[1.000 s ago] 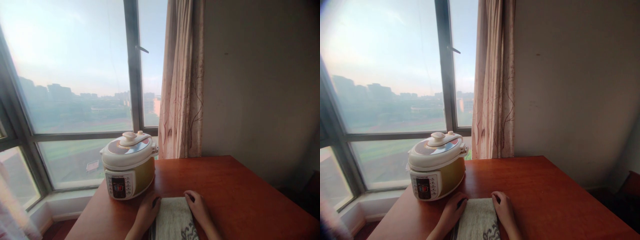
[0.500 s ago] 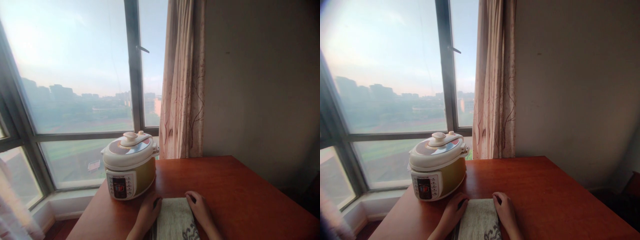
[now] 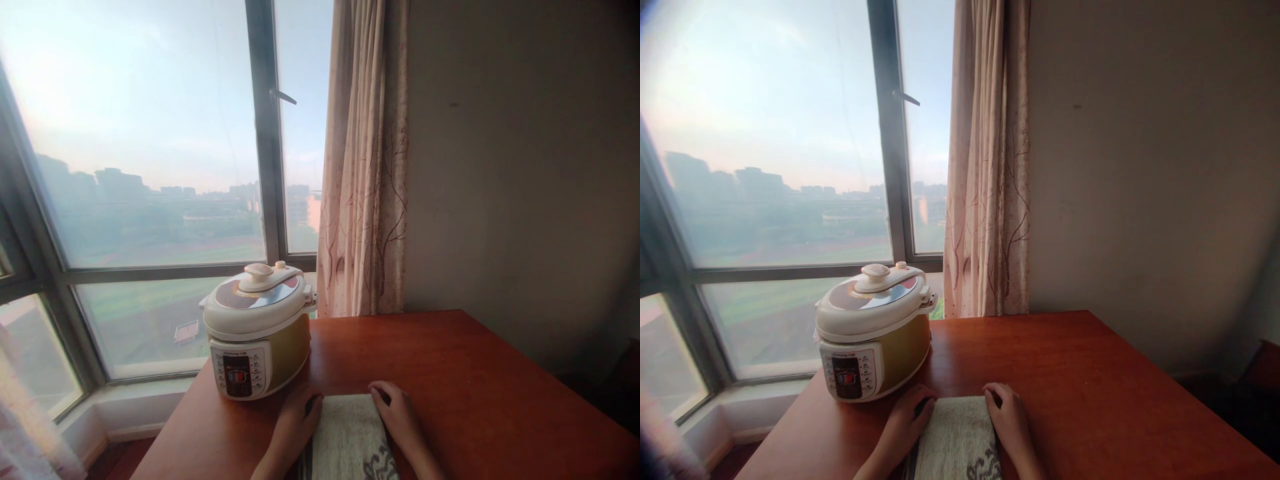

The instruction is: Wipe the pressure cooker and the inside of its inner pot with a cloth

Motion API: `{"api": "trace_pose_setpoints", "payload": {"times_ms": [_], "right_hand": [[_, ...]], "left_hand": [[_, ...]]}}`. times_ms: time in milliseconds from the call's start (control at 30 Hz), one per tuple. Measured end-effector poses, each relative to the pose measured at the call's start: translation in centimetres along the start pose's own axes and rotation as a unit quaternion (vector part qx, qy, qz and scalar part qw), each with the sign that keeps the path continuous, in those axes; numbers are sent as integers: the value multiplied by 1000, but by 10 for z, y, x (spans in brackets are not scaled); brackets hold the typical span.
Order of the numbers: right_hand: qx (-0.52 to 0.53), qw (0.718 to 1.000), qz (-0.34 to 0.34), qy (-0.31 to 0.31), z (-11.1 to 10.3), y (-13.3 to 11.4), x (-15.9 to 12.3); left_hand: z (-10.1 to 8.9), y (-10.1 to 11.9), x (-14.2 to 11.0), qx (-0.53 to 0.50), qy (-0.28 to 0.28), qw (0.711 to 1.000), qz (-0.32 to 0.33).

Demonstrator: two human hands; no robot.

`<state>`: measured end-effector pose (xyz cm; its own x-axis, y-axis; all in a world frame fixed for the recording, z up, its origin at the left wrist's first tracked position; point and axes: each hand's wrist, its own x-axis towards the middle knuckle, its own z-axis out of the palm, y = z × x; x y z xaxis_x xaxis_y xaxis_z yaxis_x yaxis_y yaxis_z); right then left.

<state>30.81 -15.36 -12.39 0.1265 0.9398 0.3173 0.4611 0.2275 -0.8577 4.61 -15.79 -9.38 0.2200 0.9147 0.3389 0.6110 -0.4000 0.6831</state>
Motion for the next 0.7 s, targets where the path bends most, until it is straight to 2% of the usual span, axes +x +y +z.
{"api": "trace_pose_setpoints", "payload": {"times_ms": [233,467,600,700], "right_hand": [[-4,1000,-1,-13,1,1,1],[7,1000,8,0,-1,-3,-1],[98,993,60,19,-2,-2,2],[143,986,83,37,-2,-4,14]], "left_hand": [[-1,4,0,-8,-1,1000,6],[0,3,0,2,2,1000,10],[0,5,-1,10,43,999,19],[-9,18,-3,13,85,995,56]]}}
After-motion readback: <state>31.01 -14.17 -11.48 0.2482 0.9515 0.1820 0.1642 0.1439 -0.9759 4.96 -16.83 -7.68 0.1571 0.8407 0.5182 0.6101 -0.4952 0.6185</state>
